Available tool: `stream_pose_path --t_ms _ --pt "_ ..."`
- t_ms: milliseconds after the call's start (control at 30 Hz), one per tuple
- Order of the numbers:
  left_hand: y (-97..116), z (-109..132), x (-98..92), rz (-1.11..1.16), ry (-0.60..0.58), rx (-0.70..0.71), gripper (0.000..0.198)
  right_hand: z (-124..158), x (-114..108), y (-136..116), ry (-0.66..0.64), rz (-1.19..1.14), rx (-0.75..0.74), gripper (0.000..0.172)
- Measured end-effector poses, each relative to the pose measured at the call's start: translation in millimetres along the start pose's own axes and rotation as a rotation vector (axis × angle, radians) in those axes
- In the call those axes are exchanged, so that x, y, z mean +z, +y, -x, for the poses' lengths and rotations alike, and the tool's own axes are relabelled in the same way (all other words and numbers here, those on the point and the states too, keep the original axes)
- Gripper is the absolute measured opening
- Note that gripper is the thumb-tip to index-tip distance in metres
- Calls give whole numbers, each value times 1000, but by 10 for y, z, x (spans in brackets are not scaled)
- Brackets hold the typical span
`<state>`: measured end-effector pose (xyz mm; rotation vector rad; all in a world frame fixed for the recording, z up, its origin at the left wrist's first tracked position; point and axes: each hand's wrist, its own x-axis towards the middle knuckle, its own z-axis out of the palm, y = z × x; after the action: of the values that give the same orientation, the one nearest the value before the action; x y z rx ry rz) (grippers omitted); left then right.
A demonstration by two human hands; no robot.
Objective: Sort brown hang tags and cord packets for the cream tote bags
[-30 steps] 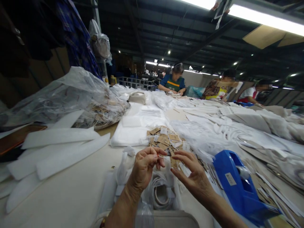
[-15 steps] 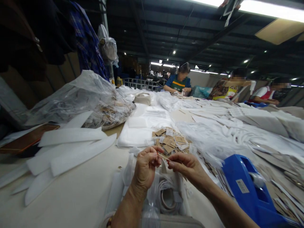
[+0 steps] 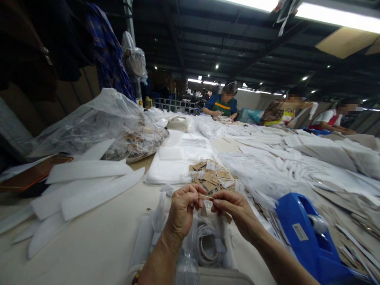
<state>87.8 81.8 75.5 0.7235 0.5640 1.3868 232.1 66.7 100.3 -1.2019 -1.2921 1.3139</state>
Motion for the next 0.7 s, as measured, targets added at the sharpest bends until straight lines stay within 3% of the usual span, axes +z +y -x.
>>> stream_pose_path --t_ms 333,467,700 --pt "-44 35 6 -119 -60 -31 10 -16 1 40 144 -5 59 20" --pt "-73 18 2 -178 -65 -41 12 -21 20 54 172 165 45 25" --pt "-91 -30 -12 -531 14 -22 21 -93 -46 146 231 460 -72 23"
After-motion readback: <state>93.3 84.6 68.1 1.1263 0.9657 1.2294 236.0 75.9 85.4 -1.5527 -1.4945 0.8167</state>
